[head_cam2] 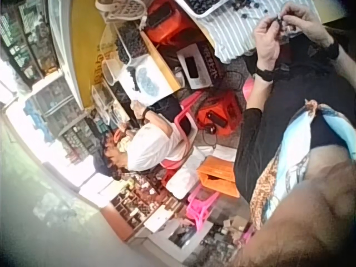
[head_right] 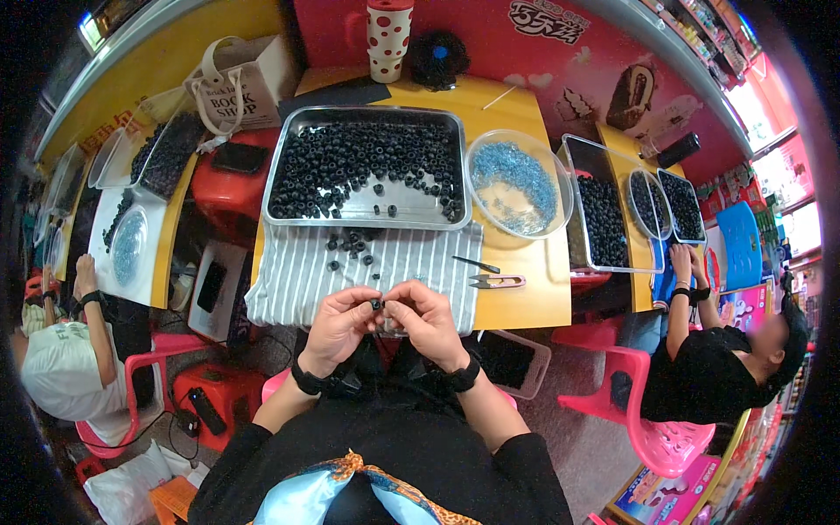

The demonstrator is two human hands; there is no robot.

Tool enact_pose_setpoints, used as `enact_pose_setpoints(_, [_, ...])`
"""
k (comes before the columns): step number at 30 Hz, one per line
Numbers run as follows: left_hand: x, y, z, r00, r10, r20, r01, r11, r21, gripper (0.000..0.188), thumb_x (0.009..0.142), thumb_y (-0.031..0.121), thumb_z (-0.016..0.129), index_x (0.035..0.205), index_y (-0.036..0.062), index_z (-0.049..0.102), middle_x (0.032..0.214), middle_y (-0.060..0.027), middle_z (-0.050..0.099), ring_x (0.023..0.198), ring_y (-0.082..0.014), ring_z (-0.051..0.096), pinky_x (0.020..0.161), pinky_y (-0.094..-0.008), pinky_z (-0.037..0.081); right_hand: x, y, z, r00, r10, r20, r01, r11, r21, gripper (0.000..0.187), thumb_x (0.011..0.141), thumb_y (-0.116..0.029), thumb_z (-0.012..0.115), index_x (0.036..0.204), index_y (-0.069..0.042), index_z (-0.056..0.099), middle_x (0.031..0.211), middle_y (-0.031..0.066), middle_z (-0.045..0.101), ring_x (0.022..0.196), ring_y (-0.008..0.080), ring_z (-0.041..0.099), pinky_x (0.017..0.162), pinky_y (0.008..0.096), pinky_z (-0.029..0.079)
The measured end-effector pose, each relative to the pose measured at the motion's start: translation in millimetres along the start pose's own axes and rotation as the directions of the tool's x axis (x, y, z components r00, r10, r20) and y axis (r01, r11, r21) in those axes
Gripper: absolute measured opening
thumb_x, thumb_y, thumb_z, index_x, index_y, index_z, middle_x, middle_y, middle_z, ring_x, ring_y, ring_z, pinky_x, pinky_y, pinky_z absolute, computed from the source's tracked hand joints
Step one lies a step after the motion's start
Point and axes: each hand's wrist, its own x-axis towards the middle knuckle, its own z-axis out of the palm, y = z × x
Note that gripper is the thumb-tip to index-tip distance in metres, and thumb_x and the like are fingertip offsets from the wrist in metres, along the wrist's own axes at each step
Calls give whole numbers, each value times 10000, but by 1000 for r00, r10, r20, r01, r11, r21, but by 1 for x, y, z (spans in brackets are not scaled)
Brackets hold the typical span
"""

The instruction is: Manually assembling or sorting small black beaded components by attaching them to wires or pins.

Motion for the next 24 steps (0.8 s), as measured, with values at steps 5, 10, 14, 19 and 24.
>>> enact_pose_setpoints(5, [0,-1,1,1000,-9,7,10,1000,-8,219,932,49,585,1140,-6,629,978,-66,662,815,-137,637,697,-236,518,-3,8,2,1000,-23,-12,23,1000,-4,85,924,8,560,1003,15,589,815,30,629,712,58,567,650,206,469])
enact_pose_setpoints(10, [-3,-3,3,999,39,7,-39,999,17,223,929,30,579,1141,-14,630,1002,-42,622,837,-129,624,723,-244,511,-4,9,6,998,-69,-1,68,989,-130,95,909,26,562,999,18,593,820,31,621,711,61,566,639,203,467])
enact_pose_setpoints(14, [-3,-2,6,998,63,-18,-62,996,63,234,915,-18,567,1141,-22,627,998,-39,608,829,-114,611,699,-239,503,-7,6,8,999,-43,-4,43,995,-89,106,906,26,567,1008,16,595,819,28,614,700,67,568,621,214,471])
enact_pose_setpoints(19, [-10,18,13,1000,-10,-5,10,986,165,538,855,-79,583,1364,11,433,960,-67,617,723,-101,606,554,-180,472,-7,-13,-2,967,-11,254,77,965,-250,304,908,-36,591,1212,-41,594,803,57,642,677,91,588,612,258,480])
enact_pose_setpoints(24, [-19,31,18,996,-30,90,15,987,158,620,793,-79,643,1366,7,424,891,-100,619,658,-118,616,517,-190,481,-7,-36,6,879,-242,412,406,833,-375,268,854,-24,614,1121,-29,598,853,146,660,778,327,671,670,374,512])
